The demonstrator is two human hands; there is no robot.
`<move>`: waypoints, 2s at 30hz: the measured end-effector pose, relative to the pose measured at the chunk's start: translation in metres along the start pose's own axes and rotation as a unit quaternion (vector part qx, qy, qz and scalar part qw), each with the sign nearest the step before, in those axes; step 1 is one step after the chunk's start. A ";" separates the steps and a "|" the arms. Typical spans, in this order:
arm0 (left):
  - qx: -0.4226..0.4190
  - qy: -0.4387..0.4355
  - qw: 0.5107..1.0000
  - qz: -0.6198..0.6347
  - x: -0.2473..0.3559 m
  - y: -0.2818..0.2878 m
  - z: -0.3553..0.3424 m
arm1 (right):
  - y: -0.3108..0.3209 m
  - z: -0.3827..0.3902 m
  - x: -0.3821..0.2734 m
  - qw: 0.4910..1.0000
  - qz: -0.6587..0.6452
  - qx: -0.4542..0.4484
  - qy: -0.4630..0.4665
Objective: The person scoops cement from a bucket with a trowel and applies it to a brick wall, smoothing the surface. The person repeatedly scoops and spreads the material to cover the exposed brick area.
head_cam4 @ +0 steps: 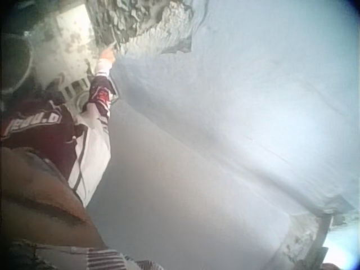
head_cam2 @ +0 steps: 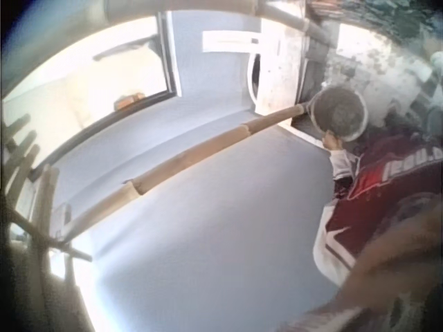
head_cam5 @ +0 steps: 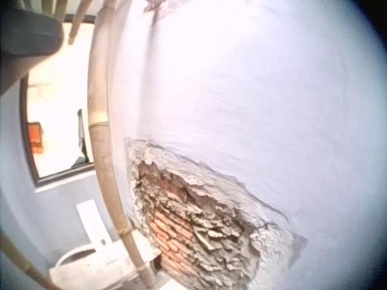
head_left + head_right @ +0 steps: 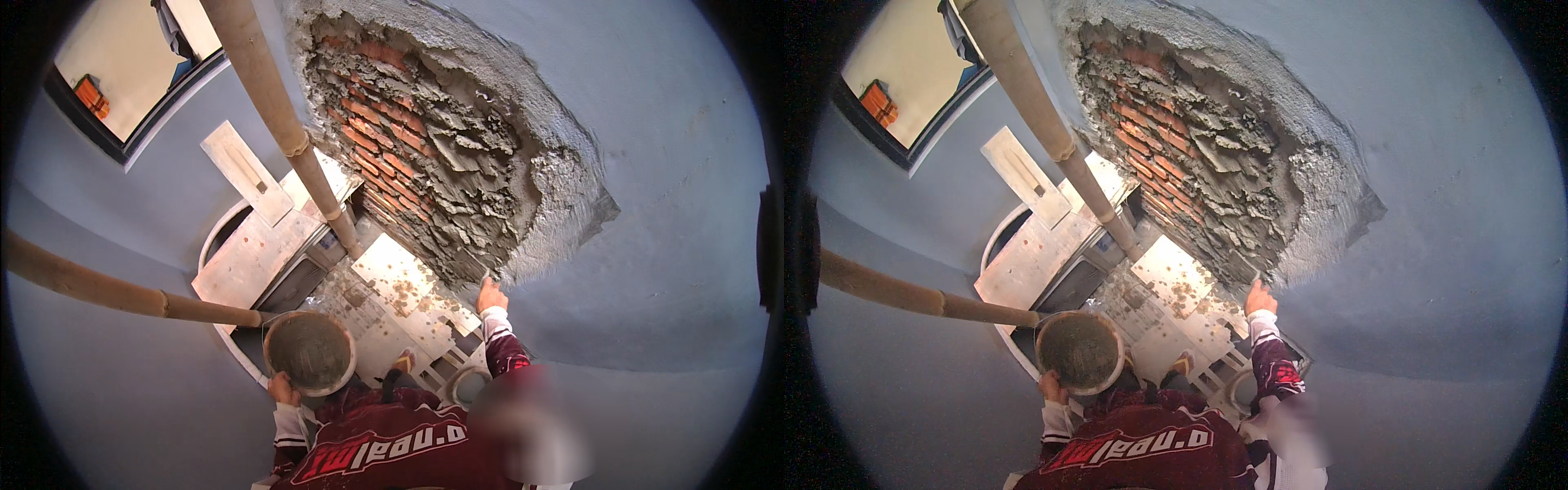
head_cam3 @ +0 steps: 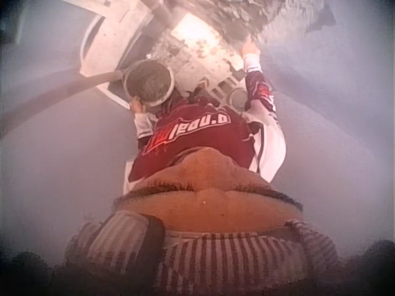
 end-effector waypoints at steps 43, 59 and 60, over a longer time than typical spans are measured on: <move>-0.034 -0.029 0.999 -0.011 0.064 -0.010 -0.008 | 0.010 -0.041 -0.033 0.998 -0.027 0.057 -0.032; -0.157 -0.118 0.979 -0.046 0.072 -0.113 -0.014 | 0.221 0.036 -0.006 0.964 -0.223 0.138 -0.050; -0.155 -0.067 0.986 0.012 0.079 -0.114 0.002 | 0.223 0.039 0.002 0.961 -0.238 0.131 -0.053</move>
Point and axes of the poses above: each hand's wrist, its own z-axis away from the middle knuckle, its own y-axis out of the back of the hand, x = y × z, the point moved 8 cm from there along -z, towards the middle knuckle, and after that the axes turned 5 degrees about y, right-handed, at the moved point
